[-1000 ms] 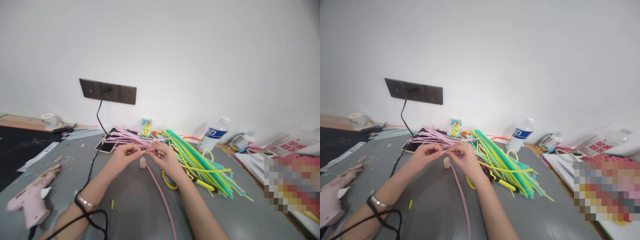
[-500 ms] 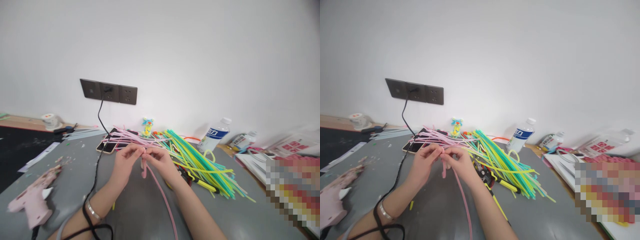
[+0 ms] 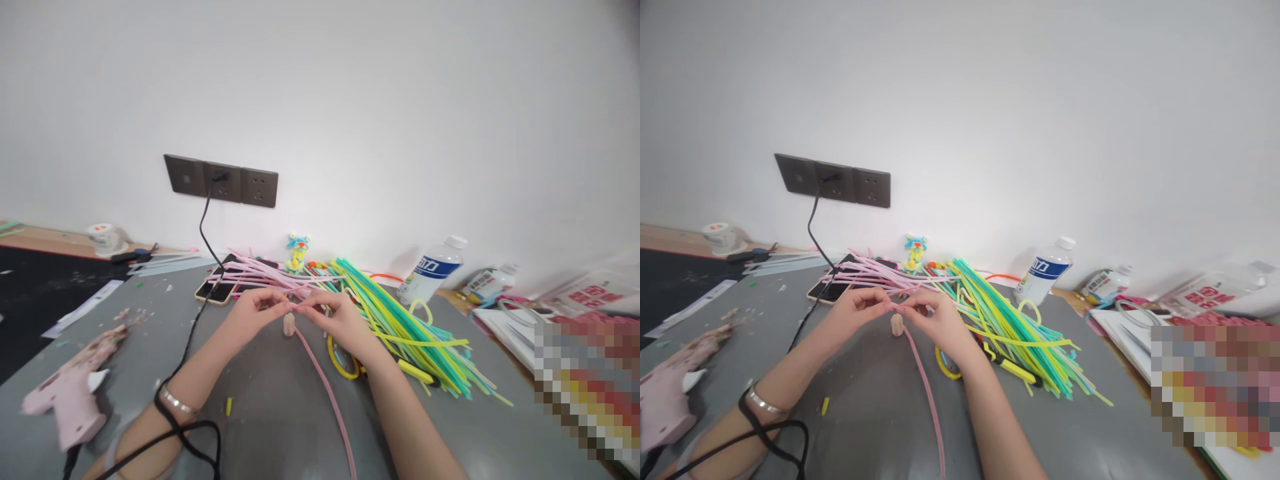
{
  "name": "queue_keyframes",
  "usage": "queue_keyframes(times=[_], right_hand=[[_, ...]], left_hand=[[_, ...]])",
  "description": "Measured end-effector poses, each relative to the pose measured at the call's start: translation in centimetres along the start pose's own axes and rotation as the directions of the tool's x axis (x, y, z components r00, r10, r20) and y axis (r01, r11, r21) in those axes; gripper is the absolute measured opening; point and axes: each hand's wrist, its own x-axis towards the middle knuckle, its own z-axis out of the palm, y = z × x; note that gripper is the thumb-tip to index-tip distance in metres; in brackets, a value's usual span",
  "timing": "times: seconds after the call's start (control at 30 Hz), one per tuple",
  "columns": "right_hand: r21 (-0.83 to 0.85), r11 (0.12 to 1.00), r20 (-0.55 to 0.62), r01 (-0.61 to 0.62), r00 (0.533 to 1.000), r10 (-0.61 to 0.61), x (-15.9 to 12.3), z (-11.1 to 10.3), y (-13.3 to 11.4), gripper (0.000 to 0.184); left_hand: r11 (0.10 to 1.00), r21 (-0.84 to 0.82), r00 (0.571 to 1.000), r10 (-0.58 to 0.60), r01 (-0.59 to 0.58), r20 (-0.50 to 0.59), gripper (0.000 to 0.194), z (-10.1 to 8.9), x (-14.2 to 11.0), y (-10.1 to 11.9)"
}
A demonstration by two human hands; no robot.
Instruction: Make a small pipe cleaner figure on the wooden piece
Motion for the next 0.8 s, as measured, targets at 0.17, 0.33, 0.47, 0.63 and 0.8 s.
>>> queue_keyframes(times=[0.17, 0.33, 0.47, 0.63, 0.8], right_hand=[[0.093, 0.995, 0.081, -0.045, 0.996, 0.037, -0.1, 0.4, -0.2, 0.03], [0.26, 0.958, 0.099, -0.123, 0.99, 0.1, -0.1, 1.8, -0.2, 0.034], [0.362, 0.922, 0.028, -0.136, 0.99, 0.136, 0.0, 2.7, -0.1, 0.036], [0.476, 0.865, 0.084, -0.158, 0.987, 0.134, 0.1, 2.1, 0.1, 0.031], [0.397, 0.889, 0.225, -0.228, 0.963, 0.147, -0.3, 0.5, 0.1, 0.027]], left_hand=[[0.995, 0.008, 0.992, 0.103, -0.103, -0.076, 0.019, 0.1, 0.1, -0.6], [0.985, -0.089, 0.967, 0.126, -0.149, -0.222, 0.019, 1.4, -0.3, -1.1], [0.961, -0.247, 0.946, 0.042, -0.127, -0.323, 0.018, 2.5, -0.7, -1.4], [0.963, -0.269, 0.983, -0.029, -0.021, -0.183, 0.021, 1.8, -0.4, -0.9], [0.99, -0.138, 0.997, -0.029, 0.019, -0.069, 0.03, 0.4, -0.1, 0.0]])
